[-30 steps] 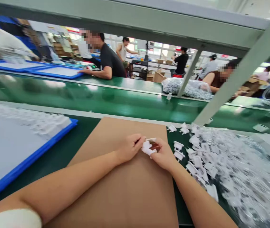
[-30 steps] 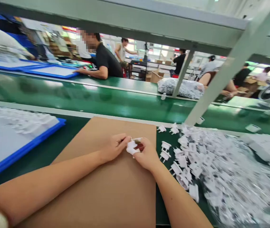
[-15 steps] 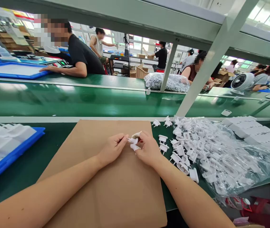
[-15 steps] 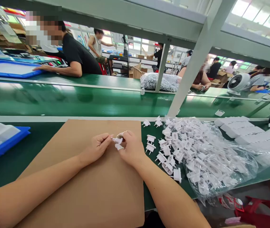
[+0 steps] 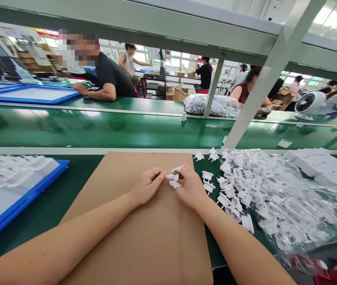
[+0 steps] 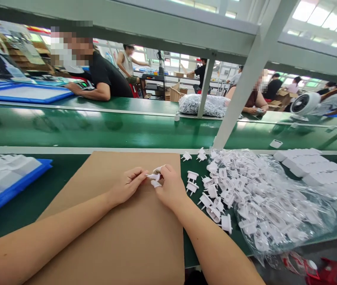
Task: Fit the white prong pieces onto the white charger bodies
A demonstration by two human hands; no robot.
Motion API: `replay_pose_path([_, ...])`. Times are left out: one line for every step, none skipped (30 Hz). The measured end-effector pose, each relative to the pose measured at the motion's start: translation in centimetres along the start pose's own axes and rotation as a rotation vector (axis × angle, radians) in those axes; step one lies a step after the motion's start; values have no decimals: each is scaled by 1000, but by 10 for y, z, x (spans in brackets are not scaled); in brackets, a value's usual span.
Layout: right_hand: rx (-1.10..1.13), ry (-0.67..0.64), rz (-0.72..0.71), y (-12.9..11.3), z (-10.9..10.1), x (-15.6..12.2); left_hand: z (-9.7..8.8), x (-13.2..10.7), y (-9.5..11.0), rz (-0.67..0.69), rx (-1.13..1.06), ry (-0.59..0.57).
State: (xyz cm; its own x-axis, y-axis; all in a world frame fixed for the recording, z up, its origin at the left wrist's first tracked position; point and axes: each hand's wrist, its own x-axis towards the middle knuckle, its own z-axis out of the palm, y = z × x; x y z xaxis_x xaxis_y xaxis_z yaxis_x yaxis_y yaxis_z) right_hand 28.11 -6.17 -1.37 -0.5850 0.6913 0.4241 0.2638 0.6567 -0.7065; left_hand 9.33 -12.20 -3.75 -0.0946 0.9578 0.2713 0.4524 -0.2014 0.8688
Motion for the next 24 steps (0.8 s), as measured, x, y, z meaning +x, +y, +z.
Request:
replay_pose_path([10,3,-1,1,1,1,0,0,0,33,-12,-4])
replay_pose_path([15,2,1,1,1,1,-1,0,1,69,-19,-7])
replay_pose_path([19,-2,4,1,2,1,-1,0,1,104,-18,-6])
replay_pose_path([24,-13,-1,1,2,1,-1,0,2,132,-8,1])
replay_pose_path([26,-21,-6,2,2,1,-1,-1,2,153,11,12])
replay_pose_path([21,-27,-15,2,2,1,-1,0,3,160,37,30])
replay_pose_path([13,-44,-24,2,3,2,-1,0,3,160,64,47])
replay_pose_path([6,-55,-35,3,3,3,-2,1,3,160,89,61])
replay_pose_path([-2,-58,-36,3,3,4,-2,1,3,161,111,72])
replay_pose_path([-11,-59,-36,4,4,6,-3,2,3,162,129,79])
replay_pose_path([-18,-60,-33,4,5,7,-4,3,3,165,145,85])
replay_pose_path([-23,-64,-26,4,5,8,-5,3,3,168,159,90])
replay_pose_path([-26,-69,-15,4,6,8,-5,4,3,173,171,96])
replay_pose_path([-26,-75,0,3,7,8,-5,4,2,179,182,101])
replay_pose_path([-24,-84,17,3,7,7,-5,4,2,188,193,106])
replay_pose_path([-19,-93,34,2,7,7,-5,4,1,199,205,109])
replay_pose_path([-16,-102,49,1,8,6,-4,5,-1,215,218,109])
replay_pose_path([-13,-111,60,1,8,6,-4,5,-2,234,231,106])
replay_pose_path([-11,-118,65,1,8,6,-3,6,-3,255,246,103])
replay_pose_path([-11,-123,63,1,8,6,-3,7,-4,273,259,100])
replay_pose_path([-15,-125,55,1,8,6,-2,7,-5,297,279,95])
replay_pose_path([-25,-126,42,2,8,6,-2,8,-5,334,313,88])
replay_pose_path([-40,-126,26,2,8,6,-3,8,-6,383,359,78])
replay_pose_path([-60,-130,8,2,8,6,-3,8,-5,445,414,64])
